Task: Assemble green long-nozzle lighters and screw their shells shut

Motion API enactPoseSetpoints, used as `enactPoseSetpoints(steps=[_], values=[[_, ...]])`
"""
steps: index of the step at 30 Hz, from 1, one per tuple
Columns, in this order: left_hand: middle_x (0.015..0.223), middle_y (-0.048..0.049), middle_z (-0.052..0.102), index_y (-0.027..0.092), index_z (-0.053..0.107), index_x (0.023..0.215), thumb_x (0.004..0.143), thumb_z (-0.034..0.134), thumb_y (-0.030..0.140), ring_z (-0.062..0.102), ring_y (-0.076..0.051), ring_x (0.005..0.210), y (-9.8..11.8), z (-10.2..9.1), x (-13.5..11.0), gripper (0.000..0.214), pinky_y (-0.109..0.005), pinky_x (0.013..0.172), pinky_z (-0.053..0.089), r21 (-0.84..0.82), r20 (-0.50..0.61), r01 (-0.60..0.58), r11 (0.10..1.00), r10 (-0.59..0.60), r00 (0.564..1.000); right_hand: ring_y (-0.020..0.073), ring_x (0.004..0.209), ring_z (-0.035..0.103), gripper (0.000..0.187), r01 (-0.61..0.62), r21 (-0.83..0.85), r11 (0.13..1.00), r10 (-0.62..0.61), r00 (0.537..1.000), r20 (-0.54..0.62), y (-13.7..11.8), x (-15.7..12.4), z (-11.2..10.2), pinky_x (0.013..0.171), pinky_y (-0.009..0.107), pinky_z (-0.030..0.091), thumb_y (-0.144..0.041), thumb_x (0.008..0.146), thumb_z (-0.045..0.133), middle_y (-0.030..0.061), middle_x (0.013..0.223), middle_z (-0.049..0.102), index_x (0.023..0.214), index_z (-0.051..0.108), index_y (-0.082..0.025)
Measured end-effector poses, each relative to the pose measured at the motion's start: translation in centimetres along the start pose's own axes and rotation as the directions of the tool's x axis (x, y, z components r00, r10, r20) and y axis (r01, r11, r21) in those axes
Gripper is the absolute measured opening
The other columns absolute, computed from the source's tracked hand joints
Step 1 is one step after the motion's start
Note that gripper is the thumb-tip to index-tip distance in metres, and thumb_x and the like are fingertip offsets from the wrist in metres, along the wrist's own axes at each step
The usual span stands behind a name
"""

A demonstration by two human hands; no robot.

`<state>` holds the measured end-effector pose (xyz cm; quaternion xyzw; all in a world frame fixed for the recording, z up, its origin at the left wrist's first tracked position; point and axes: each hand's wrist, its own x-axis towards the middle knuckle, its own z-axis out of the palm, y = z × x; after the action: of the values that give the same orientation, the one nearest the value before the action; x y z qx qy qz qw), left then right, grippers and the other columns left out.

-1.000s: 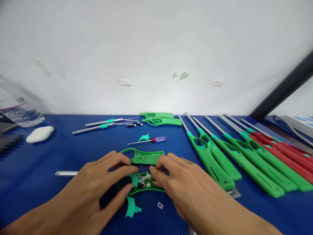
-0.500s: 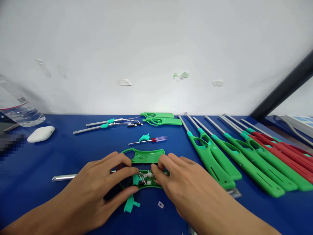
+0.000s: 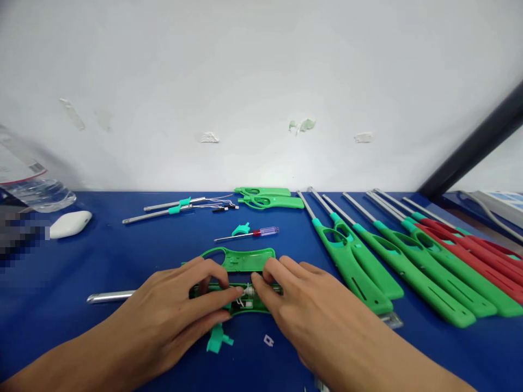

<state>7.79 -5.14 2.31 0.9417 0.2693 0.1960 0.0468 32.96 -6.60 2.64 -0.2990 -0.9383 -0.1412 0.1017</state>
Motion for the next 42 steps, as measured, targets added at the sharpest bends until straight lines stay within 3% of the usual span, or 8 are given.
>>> enactPoseSetpoints(steps=[6,18,30,38,42], values=[[0.107,-0.0054,0.064,0.023,0.067,0.120,0.109,0.044,0.020,0.062,-0.021,0.086,-0.14,0.43,-0.03,0.026,-0.033,0.065,0.051,-0.038,-0.041,-0.016,0.999,0.015,0.999,0.0229,0.079,0.063,0.061,-0.034,0.036,0.999,0.034,0.999,0.009,0.02,-0.14,-0.03,0.067,0.035,0.053,0.002,0.062,0.061,0.0068,0.094,0.068,0.121,0.066,-0.013],[0.107,-0.0027,0.065,0.022,0.069,0.111,0.100,0.054,0.008,0.058,-0.019,0.085,-0.15,0.75,-0.17,0.023,-0.030,0.063,0.044,-0.164,-0.080,0.013,0.986,-0.026,0.996,0.0227,0.077,0.062,0.060,-0.015,0.037,0.999,0.014,0.999,0.029,0.00,-0.08,0.04,0.064,0.035,0.053,0.002,0.061,0.060,0.0068,0.094,0.066,0.119,0.066,-0.013],[0.107,-0.0029,0.063,0.022,0.068,0.107,0.100,0.052,0.008,0.058,-0.020,0.087,-0.10,0.91,-0.15,0.023,-0.032,0.069,0.045,-0.215,-0.018,0.046,0.976,-0.051,0.999,0.0238,0.079,0.062,0.061,0.032,-0.030,0.999,-0.031,0.999,0.039,-0.06,-0.10,-0.07,0.067,0.037,0.052,0.000,0.062,0.057,0.0067,0.095,0.067,0.121,0.061,-0.013],[0.109,-0.0028,0.062,0.024,0.067,0.111,0.100,0.054,0.007,0.058,-0.020,0.087,-0.23,0.75,-0.14,0.024,-0.031,0.066,0.043,-0.186,0.010,0.044,0.982,-0.043,0.999,0.0258,0.085,0.062,0.068,0.034,-0.054,0.998,-0.031,0.998,0.062,-0.09,-0.28,-0.04,0.069,0.039,0.053,-0.006,0.058,0.065,0.0077,0.099,0.068,0.125,0.062,-0.011],[0.107,-0.0031,0.061,0.024,0.066,0.115,0.102,0.052,0.008,0.058,-0.020,0.088,-0.27,0.67,-0.15,0.025,-0.031,0.067,0.045,-0.187,0.017,0.033,0.982,-0.030,0.999,0.0269,0.088,0.063,0.063,0.023,-0.030,0.999,-0.022,0.999,0.037,-0.40,-0.41,-0.46,0.070,0.041,0.055,-0.010,0.059,0.069,0.0084,0.099,0.069,0.122,0.064,-0.009]])
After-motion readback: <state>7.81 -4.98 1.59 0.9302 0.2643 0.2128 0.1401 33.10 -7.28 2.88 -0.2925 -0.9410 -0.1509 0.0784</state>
